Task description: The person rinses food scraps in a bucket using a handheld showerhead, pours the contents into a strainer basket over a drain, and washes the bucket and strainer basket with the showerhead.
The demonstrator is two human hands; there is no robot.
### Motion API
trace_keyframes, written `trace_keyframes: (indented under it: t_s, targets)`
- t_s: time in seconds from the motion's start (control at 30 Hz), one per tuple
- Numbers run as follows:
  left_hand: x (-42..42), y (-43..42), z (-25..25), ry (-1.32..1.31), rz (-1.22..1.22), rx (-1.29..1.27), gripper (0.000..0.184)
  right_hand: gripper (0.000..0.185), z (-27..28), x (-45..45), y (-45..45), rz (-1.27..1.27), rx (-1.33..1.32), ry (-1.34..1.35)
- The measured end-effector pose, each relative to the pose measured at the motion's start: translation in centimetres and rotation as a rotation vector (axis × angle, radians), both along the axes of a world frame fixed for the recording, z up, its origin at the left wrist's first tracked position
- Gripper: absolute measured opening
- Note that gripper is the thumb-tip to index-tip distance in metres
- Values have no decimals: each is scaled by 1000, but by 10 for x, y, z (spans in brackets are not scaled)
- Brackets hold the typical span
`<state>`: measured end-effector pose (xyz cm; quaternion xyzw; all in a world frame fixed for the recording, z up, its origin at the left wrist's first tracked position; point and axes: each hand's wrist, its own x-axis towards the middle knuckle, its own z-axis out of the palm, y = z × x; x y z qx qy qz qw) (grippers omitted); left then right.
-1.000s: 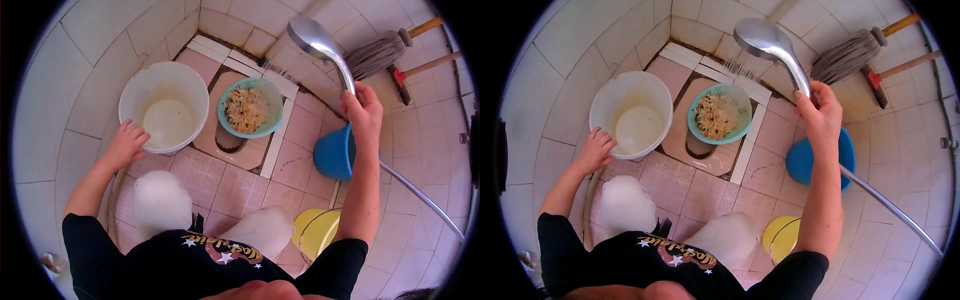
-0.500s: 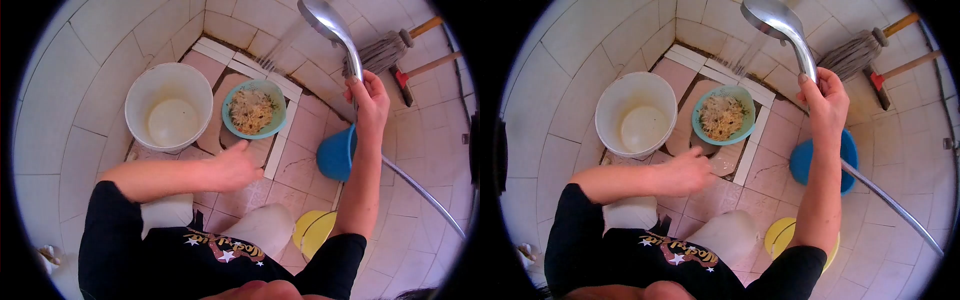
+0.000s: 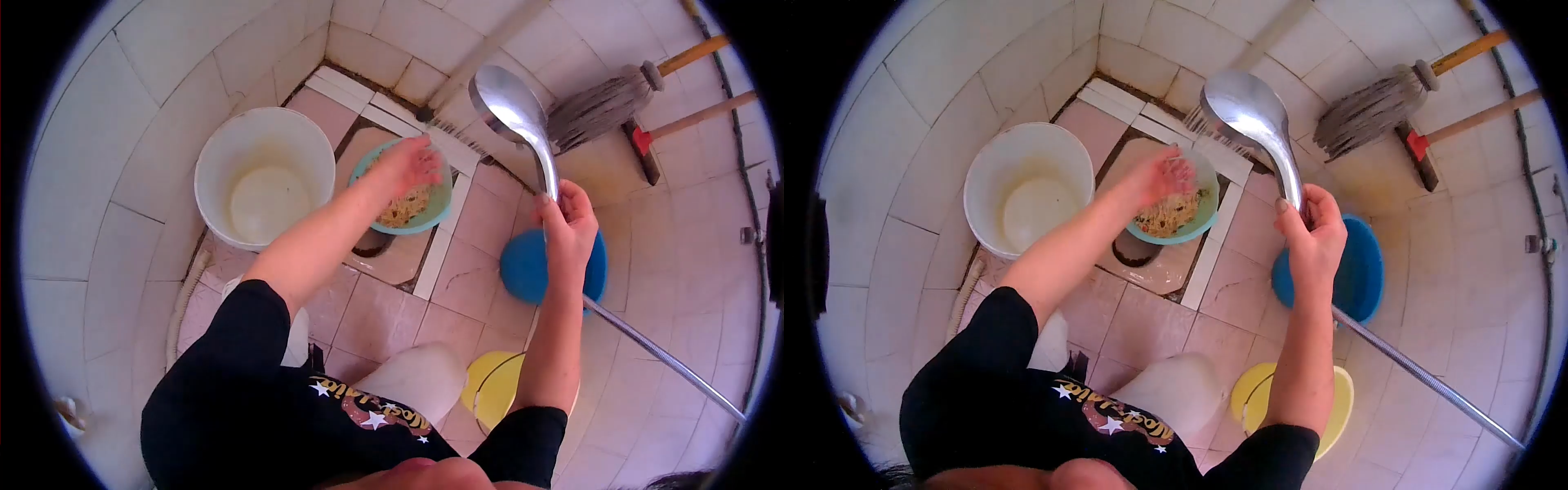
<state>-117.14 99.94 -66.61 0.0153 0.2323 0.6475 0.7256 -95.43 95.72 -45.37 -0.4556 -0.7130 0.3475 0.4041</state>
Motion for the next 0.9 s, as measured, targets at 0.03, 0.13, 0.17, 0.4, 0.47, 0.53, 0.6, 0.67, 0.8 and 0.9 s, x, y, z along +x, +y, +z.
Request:
trace_keyframes:
  t_s: [0.03,0.13,0.17,0.4,0.47,0.53,0.6,0.67,0.8,0.9]
  targets:
    - [-6,-7,9,105,-14,44,29,30,-2,1,-3,-11,-1,-2]
    - [-24,-12,11,589,-70,79,24,30,-5,7,-4,-46,-8,-16]
    - [-30,-11,9,973,-108,70,22,31,-6,9,-3,-66,-12,-22]
    - [-39,-6,-12,1635,6,115,24,30,-25,30,8,-76,76,-145]
    - [-37,-16,9,1734,6,133,24,29,-26,30,10,-116,185,-253]
    - [-38,-15,8,1800,-21,131,24,29,-26,29,13,-110,195,-254]
    - [-40,-18,13,1869,-53,129,24,29,-25,26,16,-106,202,-252]
    - [-41,-25,26,1972,-274,86,24,31,-21,21,22,-134,303,-339]
    - [-41,-26,30,2145,-438,60,23,33,-9,5,29,-119,371,-359]
    - [-41,-30,33,2172,-448,58,23,35,-1,-7,31,-79,458,-394]
